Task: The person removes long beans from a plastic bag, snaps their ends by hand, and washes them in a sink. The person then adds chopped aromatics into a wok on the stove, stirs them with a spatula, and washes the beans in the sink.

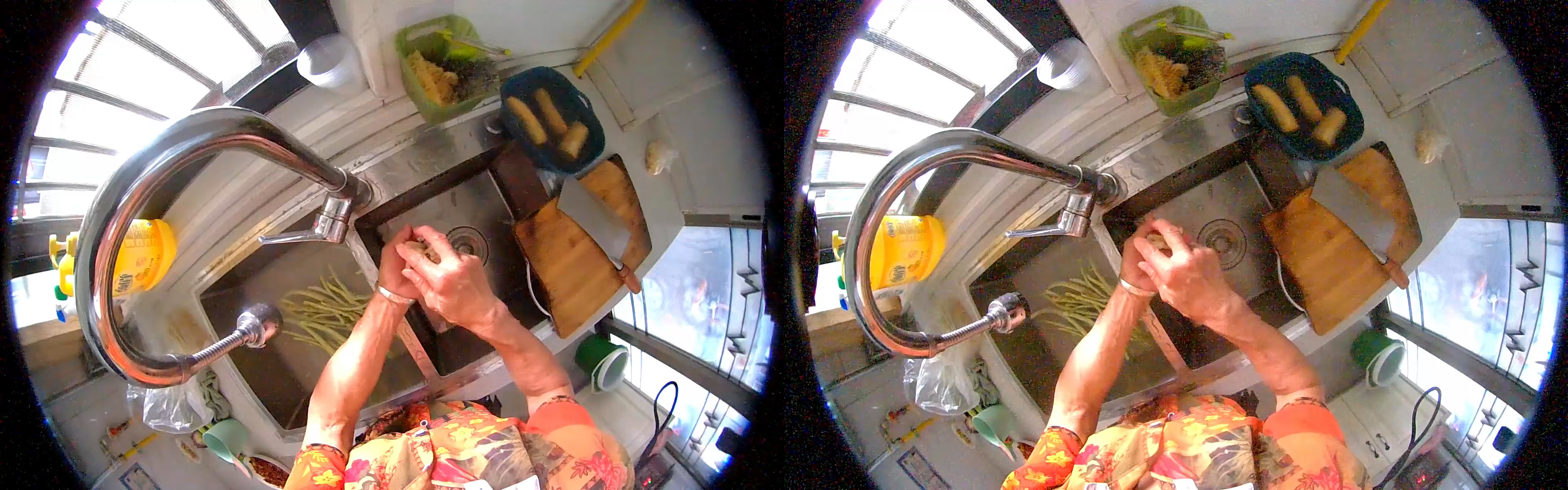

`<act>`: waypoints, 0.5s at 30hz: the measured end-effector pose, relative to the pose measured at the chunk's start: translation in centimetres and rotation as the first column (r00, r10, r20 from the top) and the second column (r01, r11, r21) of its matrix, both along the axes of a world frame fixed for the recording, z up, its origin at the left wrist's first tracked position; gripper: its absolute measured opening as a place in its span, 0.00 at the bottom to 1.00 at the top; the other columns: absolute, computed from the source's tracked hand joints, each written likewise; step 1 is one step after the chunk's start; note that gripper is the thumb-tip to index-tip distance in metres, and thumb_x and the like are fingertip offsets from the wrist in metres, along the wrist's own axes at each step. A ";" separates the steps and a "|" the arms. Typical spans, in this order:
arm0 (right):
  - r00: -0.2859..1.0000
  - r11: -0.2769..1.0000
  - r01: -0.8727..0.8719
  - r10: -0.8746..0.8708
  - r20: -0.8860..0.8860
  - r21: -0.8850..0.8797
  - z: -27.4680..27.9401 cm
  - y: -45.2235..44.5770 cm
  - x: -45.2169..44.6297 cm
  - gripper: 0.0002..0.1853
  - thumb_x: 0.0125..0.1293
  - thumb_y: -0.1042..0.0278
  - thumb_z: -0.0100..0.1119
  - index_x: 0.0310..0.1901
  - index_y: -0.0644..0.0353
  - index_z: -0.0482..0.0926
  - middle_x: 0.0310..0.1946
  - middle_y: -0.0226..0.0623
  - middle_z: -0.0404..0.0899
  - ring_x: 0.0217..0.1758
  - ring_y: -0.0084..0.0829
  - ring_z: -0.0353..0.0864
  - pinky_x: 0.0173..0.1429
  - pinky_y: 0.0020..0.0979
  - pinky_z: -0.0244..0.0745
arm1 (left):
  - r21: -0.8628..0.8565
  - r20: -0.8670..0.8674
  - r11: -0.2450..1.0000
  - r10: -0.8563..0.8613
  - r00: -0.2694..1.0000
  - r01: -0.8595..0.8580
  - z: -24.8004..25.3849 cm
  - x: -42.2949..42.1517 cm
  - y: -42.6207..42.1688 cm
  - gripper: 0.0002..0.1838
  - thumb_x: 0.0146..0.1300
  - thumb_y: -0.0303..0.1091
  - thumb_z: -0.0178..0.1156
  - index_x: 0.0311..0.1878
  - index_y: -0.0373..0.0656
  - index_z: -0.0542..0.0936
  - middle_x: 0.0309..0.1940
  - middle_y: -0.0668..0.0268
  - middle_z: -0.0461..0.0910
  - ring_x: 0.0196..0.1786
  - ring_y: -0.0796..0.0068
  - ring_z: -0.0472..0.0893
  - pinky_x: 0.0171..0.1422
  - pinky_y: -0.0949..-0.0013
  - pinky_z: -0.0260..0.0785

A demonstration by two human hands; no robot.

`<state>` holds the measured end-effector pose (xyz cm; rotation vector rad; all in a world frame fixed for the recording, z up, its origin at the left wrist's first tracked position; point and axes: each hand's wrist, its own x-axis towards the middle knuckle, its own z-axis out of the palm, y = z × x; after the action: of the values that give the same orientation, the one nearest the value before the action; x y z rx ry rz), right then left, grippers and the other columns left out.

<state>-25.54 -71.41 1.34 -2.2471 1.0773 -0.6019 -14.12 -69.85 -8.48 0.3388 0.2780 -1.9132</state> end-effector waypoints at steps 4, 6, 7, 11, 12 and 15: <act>0.916 0.956 0.285 -0.250 0.315 -0.070 -3.1 -2.4 -1.0 0.05 0.56 0.76 0.56 0.35 0.63 0.79 0.33 0.44 0.78 0.36 0.40 0.78 0.38 0.32 0.73 | 0.274 0.107 0.953 0.102 0.989 -0.128 0.1 -0.2 -0.5 0.15 0.63 0.42 0.48 0.28 0.43 0.74 0.27 0.64 0.77 0.34 0.65 0.77 0.42 0.61 0.71; 0.852 0.866 0.494 -0.500 0.158 0.077 -8.2 -4.1 -1.7 0.06 0.55 0.76 0.57 0.34 0.65 0.78 0.30 0.45 0.78 0.32 0.40 0.79 0.35 0.32 0.72 | 0.270 0.187 0.950 0.106 0.977 -0.155 0.8 0.3 -0.5 0.12 0.61 0.41 0.50 0.27 0.44 0.74 0.24 0.65 0.75 0.31 0.65 0.75 0.36 0.59 0.70; 0.836 0.843 0.534 -0.537 0.113 0.058 -12.5 -5.2 -2.2 0.07 0.53 0.74 0.59 0.34 0.65 0.78 0.29 0.47 0.78 0.31 0.43 0.78 0.35 0.34 0.72 | 0.270 0.187 0.950 0.107 0.976 -0.156 1.1 0.6 -0.6 0.12 0.61 0.41 0.50 0.27 0.44 0.74 0.24 0.65 0.75 0.31 0.65 0.75 0.36 0.59 0.70; 0.804 0.806 0.591 -0.588 -0.087 0.019 -21.3 -7.6 -2.4 0.13 0.48 0.69 0.62 0.35 0.64 0.75 0.27 0.50 0.77 0.32 0.50 0.77 0.36 0.42 0.72 | 0.255 0.146 0.953 0.129 0.981 -0.163 2.8 1.7 -1.1 0.11 0.62 0.39 0.49 0.26 0.44 0.72 0.24 0.65 0.73 0.29 0.68 0.73 0.32 0.63 0.66; 0.803 0.804 0.594 -0.590 -0.089 0.026 -22.6 -8.0 -2.2 0.13 0.48 0.69 0.62 0.35 0.64 0.75 0.27 0.50 0.77 0.32 0.50 0.77 0.36 0.42 0.72 | 0.247 0.144 0.954 0.135 0.980 -0.167 3.4 1.9 -1.2 0.11 0.62 0.38 0.50 0.26 0.44 0.72 0.23 0.65 0.73 0.29 0.68 0.73 0.32 0.63 0.66; 0.781 0.785 0.613 -0.587 -0.212 0.087 -23.9 -9.3 -1.1 0.12 0.49 0.70 0.59 0.34 0.67 0.75 0.29 0.55 0.76 0.36 0.50 0.76 0.36 0.46 0.70 | 0.255 0.177 0.947 0.151 0.973 -0.193 4.8 2.5 -1.5 0.11 0.61 0.38 0.51 0.26 0.44 0.72 0.23 0.65 0.73 0.29 0.68 0.73 0.32 0.64 0.65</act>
<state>-26.65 -80.69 -22.56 -1.8199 1.8999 -0.5487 -11.62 -71.40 -3.65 0.6231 0.4525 -1.6670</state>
